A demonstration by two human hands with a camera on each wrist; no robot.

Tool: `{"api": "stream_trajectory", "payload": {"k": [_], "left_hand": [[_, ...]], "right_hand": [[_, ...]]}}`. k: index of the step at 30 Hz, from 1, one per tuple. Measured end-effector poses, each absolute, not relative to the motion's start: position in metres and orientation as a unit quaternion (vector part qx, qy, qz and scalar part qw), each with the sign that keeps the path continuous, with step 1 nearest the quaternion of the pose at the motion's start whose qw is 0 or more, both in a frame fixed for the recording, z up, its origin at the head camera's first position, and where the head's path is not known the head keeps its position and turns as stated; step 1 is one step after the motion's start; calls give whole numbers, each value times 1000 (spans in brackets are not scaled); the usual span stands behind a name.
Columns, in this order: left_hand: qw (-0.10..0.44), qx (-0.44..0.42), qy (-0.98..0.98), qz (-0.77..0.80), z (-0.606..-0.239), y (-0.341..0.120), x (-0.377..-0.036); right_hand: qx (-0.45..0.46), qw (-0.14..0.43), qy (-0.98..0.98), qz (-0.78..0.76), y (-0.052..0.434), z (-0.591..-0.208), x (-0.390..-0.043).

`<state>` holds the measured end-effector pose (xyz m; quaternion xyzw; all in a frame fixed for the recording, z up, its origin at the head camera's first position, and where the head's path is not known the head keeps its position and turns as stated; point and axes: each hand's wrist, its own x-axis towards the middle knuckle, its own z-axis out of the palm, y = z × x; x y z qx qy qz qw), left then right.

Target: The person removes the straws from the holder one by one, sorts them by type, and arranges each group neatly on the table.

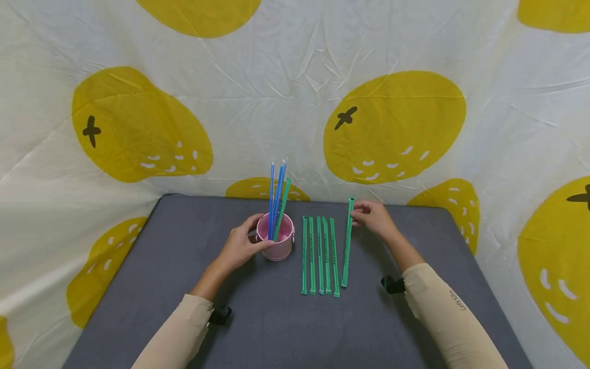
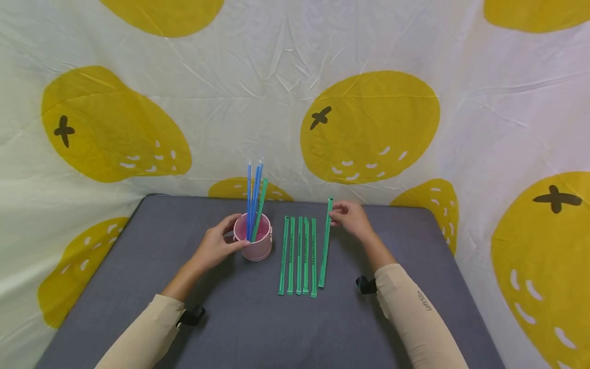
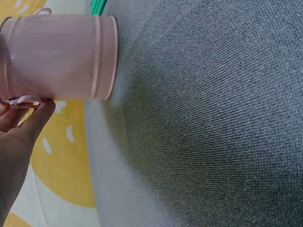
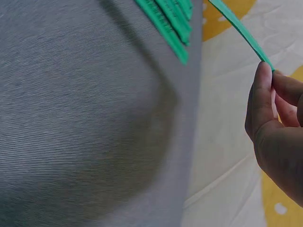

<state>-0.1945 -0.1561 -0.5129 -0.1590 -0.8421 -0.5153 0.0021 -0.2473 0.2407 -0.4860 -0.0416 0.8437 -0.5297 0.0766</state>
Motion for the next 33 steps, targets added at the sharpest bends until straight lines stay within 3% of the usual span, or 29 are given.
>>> {"api": "stream_trajectory", "payload": {"k": [12, 33], "left_hand": [[-1, -164, -843, -513, -514, -155, -193], [-4, -161, -842, -514, -512, -156, -193]], "right_hand": [[-19, 113, 830, -546, 241, -528, -247], [68, 116, 841, -524, 218, -538, -246]]}}
